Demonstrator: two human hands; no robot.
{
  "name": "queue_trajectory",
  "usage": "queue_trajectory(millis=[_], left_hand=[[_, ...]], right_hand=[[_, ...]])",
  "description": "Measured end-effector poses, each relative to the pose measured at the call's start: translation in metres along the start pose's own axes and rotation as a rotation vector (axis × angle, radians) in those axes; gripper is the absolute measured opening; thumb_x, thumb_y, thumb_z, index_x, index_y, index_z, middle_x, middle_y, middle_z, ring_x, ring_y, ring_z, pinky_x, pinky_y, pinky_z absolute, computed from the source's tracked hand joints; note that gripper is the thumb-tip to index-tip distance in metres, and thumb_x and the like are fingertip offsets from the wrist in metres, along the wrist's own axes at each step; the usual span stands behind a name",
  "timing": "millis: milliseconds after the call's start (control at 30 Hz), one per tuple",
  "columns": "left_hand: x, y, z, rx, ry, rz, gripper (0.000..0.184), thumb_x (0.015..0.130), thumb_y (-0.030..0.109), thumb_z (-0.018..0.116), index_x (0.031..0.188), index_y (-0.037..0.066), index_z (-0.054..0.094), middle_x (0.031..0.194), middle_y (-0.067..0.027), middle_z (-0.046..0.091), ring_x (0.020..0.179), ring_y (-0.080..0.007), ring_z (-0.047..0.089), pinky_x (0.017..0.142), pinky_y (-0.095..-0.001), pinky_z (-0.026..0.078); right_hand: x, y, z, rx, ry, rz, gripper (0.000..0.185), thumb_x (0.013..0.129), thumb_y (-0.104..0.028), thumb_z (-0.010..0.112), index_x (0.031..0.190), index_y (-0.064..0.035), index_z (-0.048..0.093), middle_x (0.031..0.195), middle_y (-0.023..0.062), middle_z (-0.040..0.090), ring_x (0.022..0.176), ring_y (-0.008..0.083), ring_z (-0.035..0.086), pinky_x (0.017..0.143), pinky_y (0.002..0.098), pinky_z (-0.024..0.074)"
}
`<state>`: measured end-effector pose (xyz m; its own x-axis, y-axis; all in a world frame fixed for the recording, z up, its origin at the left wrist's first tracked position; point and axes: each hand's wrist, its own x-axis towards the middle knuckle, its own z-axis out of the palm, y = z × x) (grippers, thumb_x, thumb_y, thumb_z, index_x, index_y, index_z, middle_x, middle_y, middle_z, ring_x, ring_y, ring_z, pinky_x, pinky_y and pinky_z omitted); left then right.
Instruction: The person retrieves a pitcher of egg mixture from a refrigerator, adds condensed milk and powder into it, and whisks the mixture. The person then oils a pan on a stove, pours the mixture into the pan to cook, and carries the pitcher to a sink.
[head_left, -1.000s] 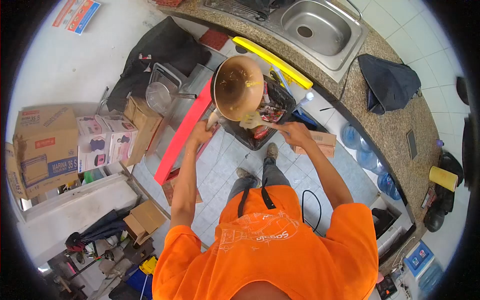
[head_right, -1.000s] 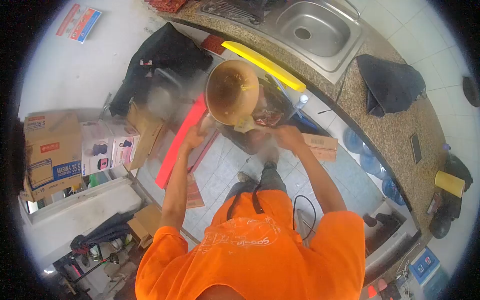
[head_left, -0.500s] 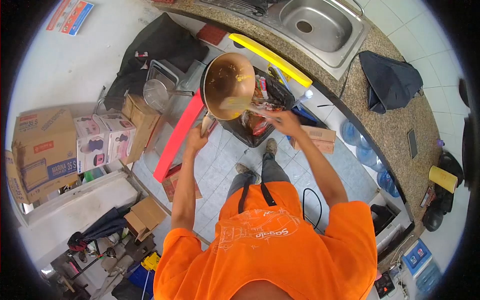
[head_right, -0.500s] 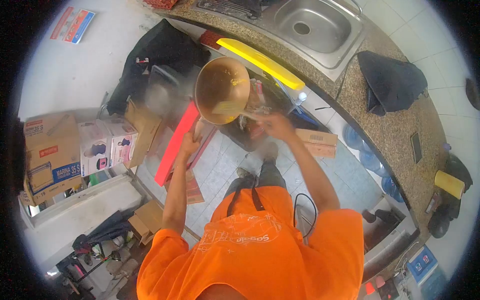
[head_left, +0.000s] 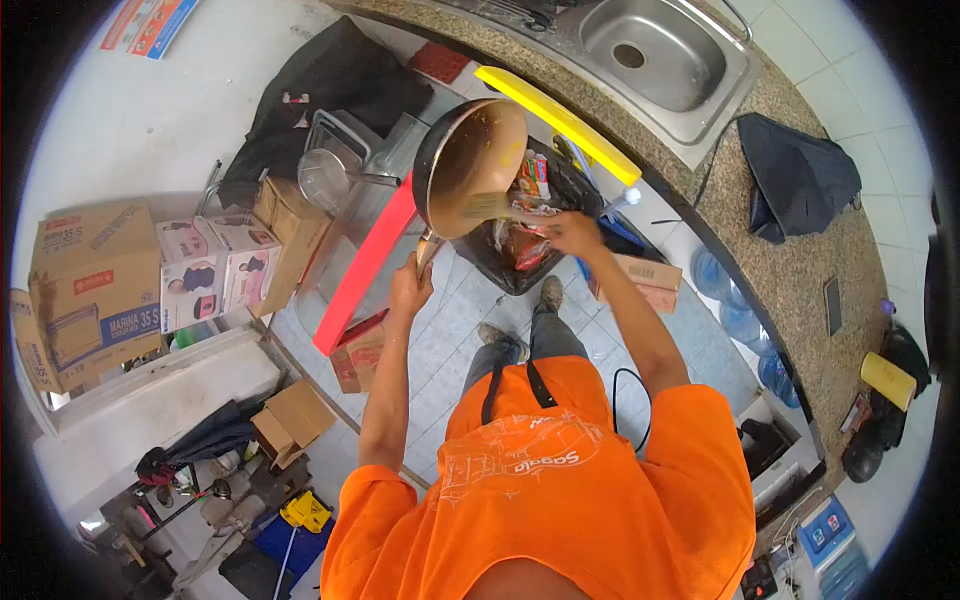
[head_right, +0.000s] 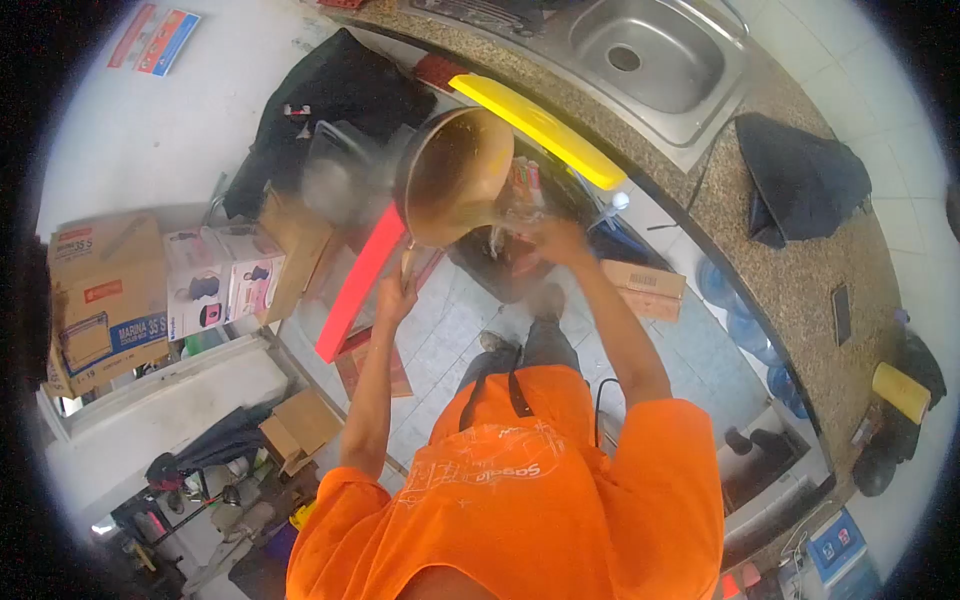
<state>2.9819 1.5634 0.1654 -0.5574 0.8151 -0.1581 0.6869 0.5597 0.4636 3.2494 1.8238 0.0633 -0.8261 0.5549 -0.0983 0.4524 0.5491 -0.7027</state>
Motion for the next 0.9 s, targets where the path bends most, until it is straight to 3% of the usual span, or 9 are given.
queue_trajectory(millis=[67, 200, 300, 433, 567, 633, 700, 733, 900], left_hand=[[-0.003, -0.004, -0.005, -0.026, 0.016, 0.013, 0.024, 0.090, 0.020, 0.062, 0.099, -0.001, 0.054, 0.075, -0.0307, 0.063, 0.073, -0.0492, 0.062, 0.061, -0.0556, 0.048], [-0.003, 0.004, 0.004, -0.022, 0.051, 0.026, 0.024, 0.089, 0.018, 0.063, 0.097, -0.003, 0.055, 0.074, -0.0311, 0.062, 0.072, -0.0496, 0.062, 0.059, -0.0544, 0.047], [-0.007, -0.002, 0.006, -0.038, 0.072, 0.026, 0.024, 0.089, 0.018, 0.063, 0.097, -0.004, 0.056, 0.073, -0.0311, 0.061, 0.072, -0.0496, 0.062, 0.059, -0.0532, 0.047], [-0.020, -0.014, 0.005, -0.046, 0.052, -0.001, 0.025, 0.089, 0.017, 0.063, 0.101, -0.005, 0.058, 0.074, -0.0308, 0.061, 0.073, -0.0492, 0.062, 0.059, -0.0515, 0.047], [-0.022, -0.001, 0.026, -0.122, -0.028, -0.022, 0.028, 0.089, 0.016, 0.063, 0.107, -0.005, 0.060, 0.078, -0.0316, 0.062, 0.077, -0.0479, 0.064, 0.063, -0.0499, 0.048], [-0.025, 0.010, 0.026, -0.164, 0.018, 0.011, 0.031, 0.088, 0.016, 0.064, 0.110, -0.005, 0.061, 0.083, -0.0330, 0.063, 0.080, -0.0471, 0.064, 0.068, -0.0485, 0.049], [-0.022, 0.021, 0.022, -0.235, 0.040, -0.042, 0.032, 0.088, 0.016, 0.064, 0.112, -0.005, 0.061, 0.084, -0.0334, 0.063, 0.081, -0.0478, 0.064, 0.070, -0.0483, 0.050], [-0.022, 0.012, 0.026, -0.198, 0.088, -0.018, 0.025, 0.089, 0.018, 0.065, 0.097, -0.005, 0.063, 0.078, -0.0288, 0.064, 0.073, -0.0407, 0.067, 0.064, -0.0453, 0.048], [-0.015, 0.009, 0.030, -0.188, 0.046, -0.067, 0.028, 0.089, 0.017, 0.063, 0.101, -0.007, 0.061, 0.081, -0.0327, 0.063, 0.079, -0.0492, 0.063, 0.068, -0.0495, 0.049]], right_hand=[[0.007, -0.022, -0.058, -0.169, -0.186, 0.237, 0.026, 0.084, -0.029, 0.067, 0.109, -0.0339, 0.073, 0.097, 0.0089, 0.072, 0.077, 0.0305, 0.069, 0.066, 0.0438, 0.0550], [0.016, -0.036, 0.000, -0.012, 0.277, -0.111, 0.024, 0.081, -0.029, 0.069, 0.103, -0.0324, 0.075, 0.086, 0.0098, 0.072, 0.073, 0.0302, 0.070, 0.065, 0.0419, 0.0564], [0.017, -0.044, -0.027, -0.385, -0.092, 0.170, 0.027, 0.081, -0.030, 0.069, 0.107, -0.0343, 0.074, 0.087, 0.0103, 0.072, 0.074, 0.0296, 0.070, 0.066, 0.0421, 0.0561], [0.002, -0.070, -0.084, -0.132, 0.128, 0.150, 0.034, 0.084, -0.028, 0.067, 0.117, -0.0375, 0.069, 0.084, 0.0137, 0.071, 0.072, 0.0306, 0.069, 0.064, 0.0411, 0.0541], [0.046, -0.088, 0.009, 0.227, 0.446, 0.106, 0.033, 0.088, -0.026, 0.064, 0.120, -0.0341, 0.068, 0.090, 0.0144, 0.071, 0.080, 0.0317, 0.069, 0.069, 0.0418, 0.0536], [0.037, -0.106, 0.034, 0.406, 0.401, 0.116, 0.035, 0.088, -0.023, 0.063, 0.122, -0.0313, 0.067, 0.092, 0.0152, 0.071, 0.083, 0.0324, 0.069, 0.071, 0.0428, 0.0536], [-0.001, -0.107, -0.007, 0.187, 0.062, 0.124, 0.037, 0.088, -0.021, 0.062, 0.125, -0.0278, 0.065, 0.094, 0.0171, 0.070, 0.085, 0.0339, 0.069, 0.074, 0.0430, 0.0535], [-0.019, -0.104, -0.023, 0.077, -0.118, 0.129, 0.038, 0.088, -0.020, 0.062, 0.126, -0.0261, 0.065, 0.095, 0.0181, 0.070, 0.087, 0.0346, 0.069, 0.076, 0.0430, 0.0535], [0.032, -0.098, -0.013, 0.283, 0.344, 0.133, 0.040, 0.088, -0.019, 0.062, 0.128, -0.0239, 0.063, 0.093, 0.0212, 0.068, 0.076, 0.0343, 0.067, 0.072, 0.0445, 0.0518]])
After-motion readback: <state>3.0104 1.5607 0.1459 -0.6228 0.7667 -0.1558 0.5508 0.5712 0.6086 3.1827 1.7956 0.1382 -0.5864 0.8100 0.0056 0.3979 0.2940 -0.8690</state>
